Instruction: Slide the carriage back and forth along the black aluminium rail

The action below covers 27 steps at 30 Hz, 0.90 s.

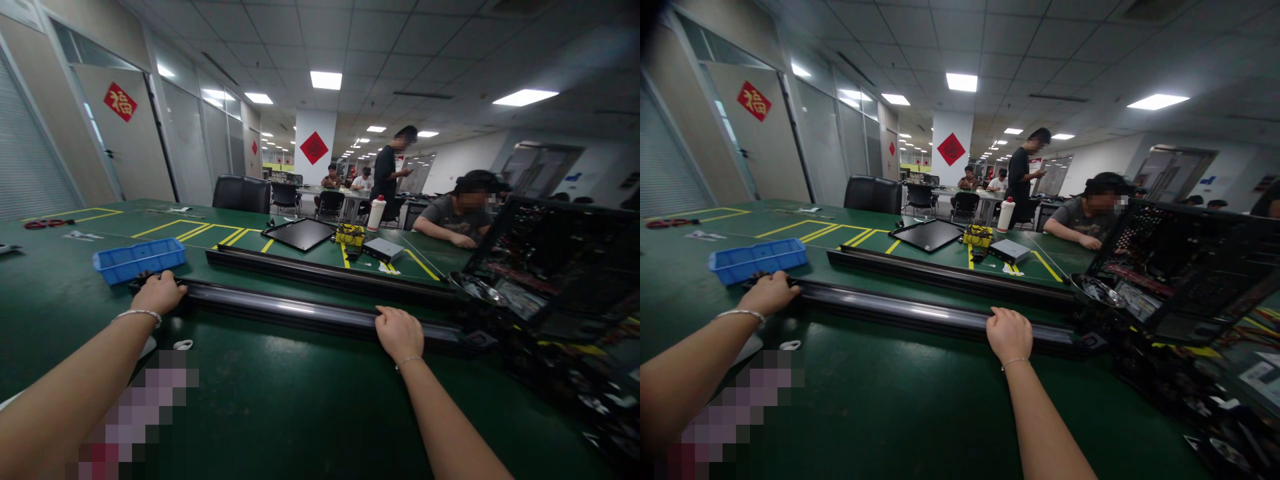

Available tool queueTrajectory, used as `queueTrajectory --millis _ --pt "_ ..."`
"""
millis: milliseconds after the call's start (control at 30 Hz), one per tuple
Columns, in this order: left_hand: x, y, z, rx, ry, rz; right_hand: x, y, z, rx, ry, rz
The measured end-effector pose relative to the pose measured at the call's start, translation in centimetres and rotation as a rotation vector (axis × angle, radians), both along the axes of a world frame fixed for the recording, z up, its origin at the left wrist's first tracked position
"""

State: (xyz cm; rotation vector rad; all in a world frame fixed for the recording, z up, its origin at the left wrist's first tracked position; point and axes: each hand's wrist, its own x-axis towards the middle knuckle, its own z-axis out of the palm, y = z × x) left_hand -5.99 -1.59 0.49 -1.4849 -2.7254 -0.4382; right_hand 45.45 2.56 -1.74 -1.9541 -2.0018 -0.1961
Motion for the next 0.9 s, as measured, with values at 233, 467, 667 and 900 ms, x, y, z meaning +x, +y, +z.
queueTrajectory --millis 233,467,667,900 --pt "0.7 -0.3 0.7 -0.101 -0.017 0.082 0.0 -0.1 0.1 -0.003 -0.001 -0.006" --pt "1.1 -0.2 0.7 -0.118 0.005 0.084 0.0 0.0 0.0 0.010 -0.006 -0.006" --pt "1.0 0.1 0.4 -0.135 0.033 0.094 0.0 0.1 0.1 0.008 -0.020 -0.010" --pt "0.8 0.2 0.5 -0.158 0.065 0.072 0.0 0.0 0.1 0.007 -0.008 -0.006"
